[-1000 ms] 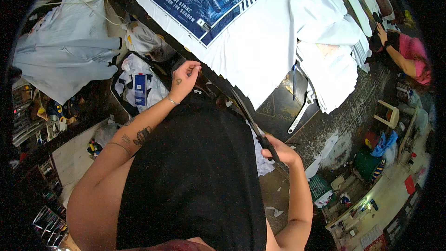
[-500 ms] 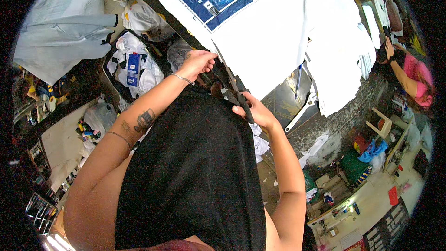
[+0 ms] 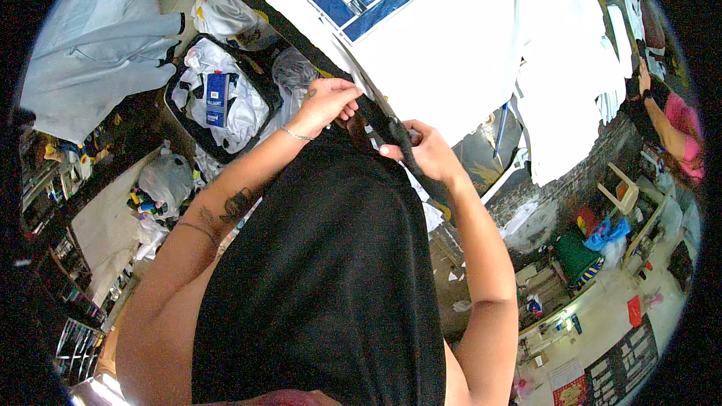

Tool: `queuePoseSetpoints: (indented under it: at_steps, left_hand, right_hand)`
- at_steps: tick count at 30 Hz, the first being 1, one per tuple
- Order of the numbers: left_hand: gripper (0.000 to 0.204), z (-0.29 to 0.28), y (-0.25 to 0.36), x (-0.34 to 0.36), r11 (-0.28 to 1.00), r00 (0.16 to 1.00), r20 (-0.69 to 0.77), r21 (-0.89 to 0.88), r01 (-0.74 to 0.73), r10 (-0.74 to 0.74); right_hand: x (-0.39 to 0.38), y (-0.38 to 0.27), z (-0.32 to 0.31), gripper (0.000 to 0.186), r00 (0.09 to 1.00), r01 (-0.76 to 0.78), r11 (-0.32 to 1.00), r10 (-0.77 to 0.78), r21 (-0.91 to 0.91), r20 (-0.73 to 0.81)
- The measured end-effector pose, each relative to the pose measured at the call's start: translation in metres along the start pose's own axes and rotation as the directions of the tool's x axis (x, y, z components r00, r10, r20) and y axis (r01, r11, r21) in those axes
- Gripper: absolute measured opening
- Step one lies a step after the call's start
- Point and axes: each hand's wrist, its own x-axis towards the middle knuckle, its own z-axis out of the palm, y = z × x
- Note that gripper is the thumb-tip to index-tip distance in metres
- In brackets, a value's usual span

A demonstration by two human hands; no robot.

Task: The person repeatedly cuts white fabric pieces from printed t-shirts using shears, then folds and stacks the cut pieces on the table. The person also handles and folds a white paper or plastic sheet multiple times during the process.

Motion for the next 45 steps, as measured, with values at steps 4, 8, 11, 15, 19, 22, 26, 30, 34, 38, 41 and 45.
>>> queuePoseSetpoints:
  at_steps: [4,8,11,15,19,22,26,30,34,38,41,45]
  left_hand:
    - [0.022,-0.002,-0.002,-0.002,1.000,1.000,0.028,0.001,-0.009,0.009]
    - [0.023,-0.006,-0.001,-0.001,0.993,0.997,0.069,0.104,-0.047,0.040]
    - [0.021,-0.011,0.001,-0.001,0.980,0.992,0.119,0.186,-0.070,0.049]
    - [0.019,-0.018,0.003,0.000,0.957,0.975,0.192,0.243,-0.157,0.111]
    - [0.019,-0.025,0.008,0.002,0.944,0.955,0.280,0.277,-0.180,0.100]
    - [0.019,-0.029,0.012,0.004,0.902,0.935,0.329,0.349,-0.253,0.134]
    - [0.019,-0.036,0.020,0.007,0.849,0.898,0.397,0.393,-0.355,0.191]
    - [0.027,-0.044,0.028,0.015,0.777,0.855,0.487,0.465,-0.425,0.177]
    - [0.022,-0.049,0.028,0.024,0.784,0.801,0.585,0.438,-0.440,0.123]
    - [0.019,-0.051,0.021,0.029,0.709,0.770,0.583,0.427,-0.562,0.259]
    - [0.019,-0.051,0.015,0.034,0.656,0.740,0.590,0.424,-0.624,0.322]
    - [0.023,-0.050,0.012,0.046,0.765,0.710,0.688,0.376,-0.524,0.148]
  right_hand:
    - [0.012,-0.019,-0.004,0.061,0.999,-0.013,1.000,0.012,0.017,0.043]
    - [0.028,-0.040,-0.004,0.072,0.999,0.050,0.995,-0.051,-0.091,-0.004]
    - [0.038,-0.055,-0.005,0.077,0.999,-0.005,0.998,0.008,-0.068,0.036]
    - [0.050,-0.072,-0.005,0.070,0.998,-0.033,0.992,0.039,-0.120,0.051]
    - [0.066,-0.088,-0.002,0.062,0.994,0.107,0.991,-0.104,-0.081,0.042]
    - [0.074,-0.100,-0.001,0.068,0.997,-0.042,0.992,0.050,-0.121,0.067]
    - [0.088,-0.119,0.006,0.067,0.999,0.009,0.991,-0.005,-0.131,0.032]
    - [0.106,-0.140,0.009,0.076,0.999,-0.021,0.988,0.027,-0.154,0.038]
    - [0.118,-0.158,0.012,0.077,0.996,-0.045,0.984,0.057,-0.174,0.068]
    - [0.130,-0.175,0.019,0.076,1.000,0.004,0.966,0.001,-0.258,0.019]
    - [0.139,-0.190,0.024,0.070,0.993,-0.112,0.963,0.115,-0.244,0.001]
    - [0.154,-0.211,0.031,0.067,0.998,-0.052,0.959,0.057,-0.280,0.010]
